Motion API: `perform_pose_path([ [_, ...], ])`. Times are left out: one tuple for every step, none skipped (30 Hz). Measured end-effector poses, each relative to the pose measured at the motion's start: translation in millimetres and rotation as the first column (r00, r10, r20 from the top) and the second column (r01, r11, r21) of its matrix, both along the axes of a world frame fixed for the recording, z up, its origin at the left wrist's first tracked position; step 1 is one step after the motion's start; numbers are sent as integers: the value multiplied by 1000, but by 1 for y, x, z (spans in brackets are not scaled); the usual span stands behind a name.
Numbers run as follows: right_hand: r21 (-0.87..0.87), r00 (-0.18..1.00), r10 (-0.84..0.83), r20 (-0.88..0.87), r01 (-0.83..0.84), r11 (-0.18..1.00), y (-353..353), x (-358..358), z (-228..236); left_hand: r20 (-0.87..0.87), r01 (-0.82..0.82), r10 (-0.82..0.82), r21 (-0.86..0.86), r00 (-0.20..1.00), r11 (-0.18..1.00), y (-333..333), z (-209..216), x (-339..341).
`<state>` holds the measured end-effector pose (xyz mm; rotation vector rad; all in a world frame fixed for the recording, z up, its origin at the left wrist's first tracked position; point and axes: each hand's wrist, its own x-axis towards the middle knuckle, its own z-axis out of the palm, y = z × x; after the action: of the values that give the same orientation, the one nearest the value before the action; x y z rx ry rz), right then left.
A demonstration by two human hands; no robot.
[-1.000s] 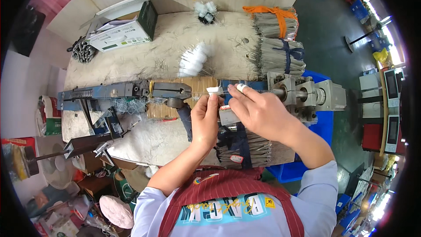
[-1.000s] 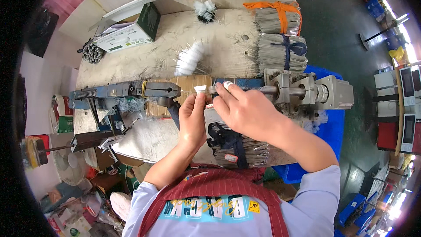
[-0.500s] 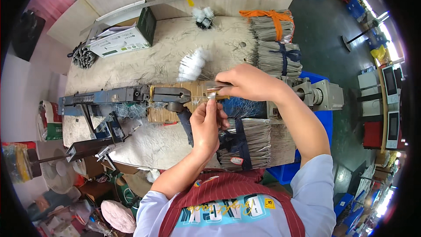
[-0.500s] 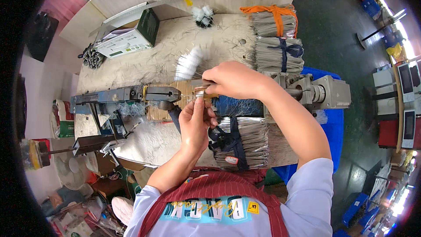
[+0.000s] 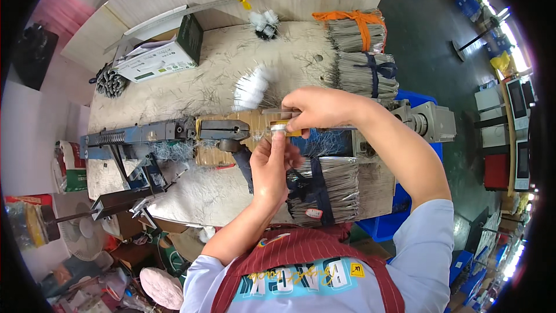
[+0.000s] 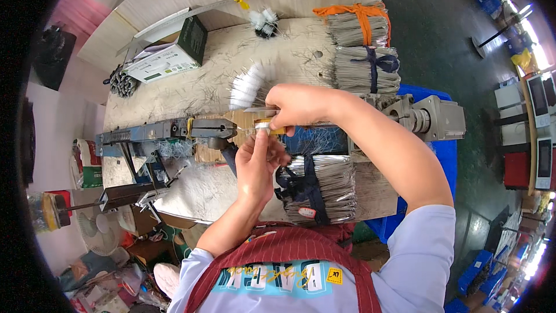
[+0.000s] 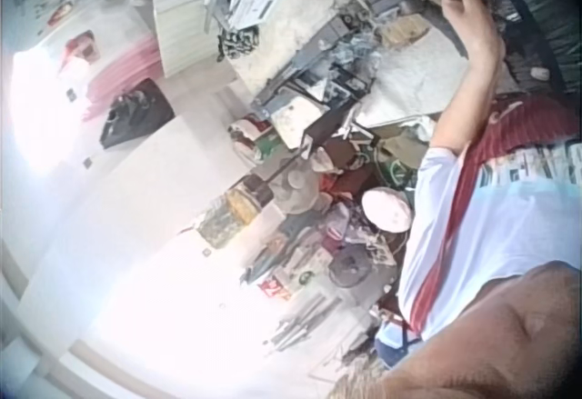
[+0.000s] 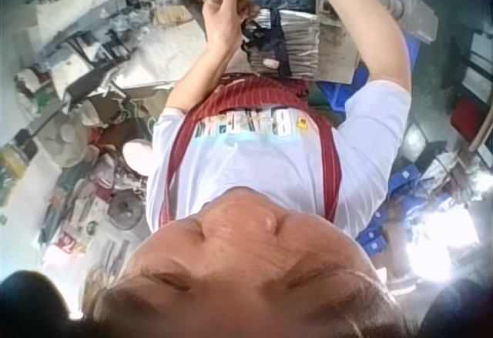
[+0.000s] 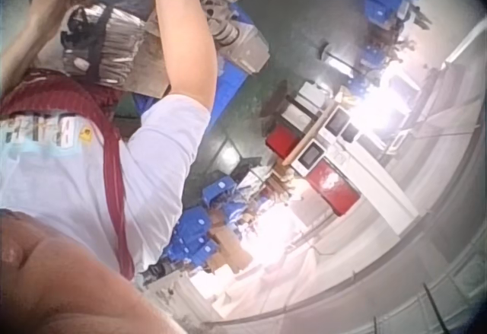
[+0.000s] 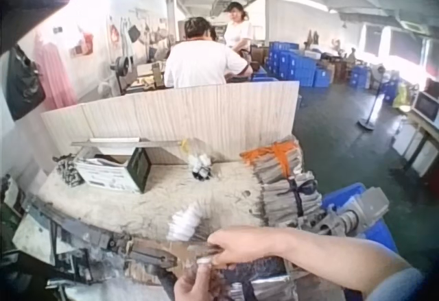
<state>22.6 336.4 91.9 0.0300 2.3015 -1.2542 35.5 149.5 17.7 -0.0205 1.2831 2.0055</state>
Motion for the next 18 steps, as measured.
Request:
perform_pose_path([
  [-28,1000,8,25,-7,1000,1,-2,-1,-10,-3,3,-1,1000,1000,1,1,0],
  [-56,999,17,50,-14,998,2,-5,-1,53,3,-7,67,999,998,0,6,0],
  [25,998,42,50,-43,999,2,-7,1,117,5,-21,131,993,991,-2,14,-1],
  [106,996,68,53,-73,992,1,-10,5,180,3,-38,195,983,981,-4,21,-2],
  [186,994,94,58,-103,977,0,-12,8,218,10,-63,233,974,972,-5,27,-4],
  [327,988,133,-73,-103,940,0,-9,9,259,8,-82,274,962,962,-6,32,-6],
  [459,962,189,-196,-81,885,3,-4,8,299,4,-103,313,949,950,-8,36,-8],
  [576,916,259,-306,-38,816,4,1,8,318,15,-128,336,940,942,-12,37,-11],
  [460,943,123,-309,35,887,6,12,16,364,-33,-113,373,925,927,-17,37,-13],
  [336,956,-4,-295,108,936,5,21,29,408,-93,-89,406,909,909,-24,35,-18],
  [210,957,-129,-261,186,960,5,29,36,451,-153,-67,434,890,888,-28,34,-19],
  [127,953,-205,-221,237,963,8,40,41,456,-135,-94,444,885,886,-27,38,-18],
  [36,948,-267,-174,277,960,10,48,43,416,-124,-71,423,907,897,-27,38,-17],
  [-52,939,-324,-120,320,946,8,54,42,373,-114,-49,402,926,909,-26,38,-14],
  [-9,906,-273,-324,286,958,1,56,34,324,-101,-31,382,945,918,-24,38,-13],
  [43,833,-212,-512,271,961,-7,62,20,353,-104,-44,389,935,915,-26,33,-14],
  [98,725,-133,-675,267,959,-15,66,8,370,-121,-32,382,929,916,-26,33,-13],
  [136,707,-99,-700,268,954,-25,70,4,386,-131,-25,373,922,918,-25,33,-13],
])
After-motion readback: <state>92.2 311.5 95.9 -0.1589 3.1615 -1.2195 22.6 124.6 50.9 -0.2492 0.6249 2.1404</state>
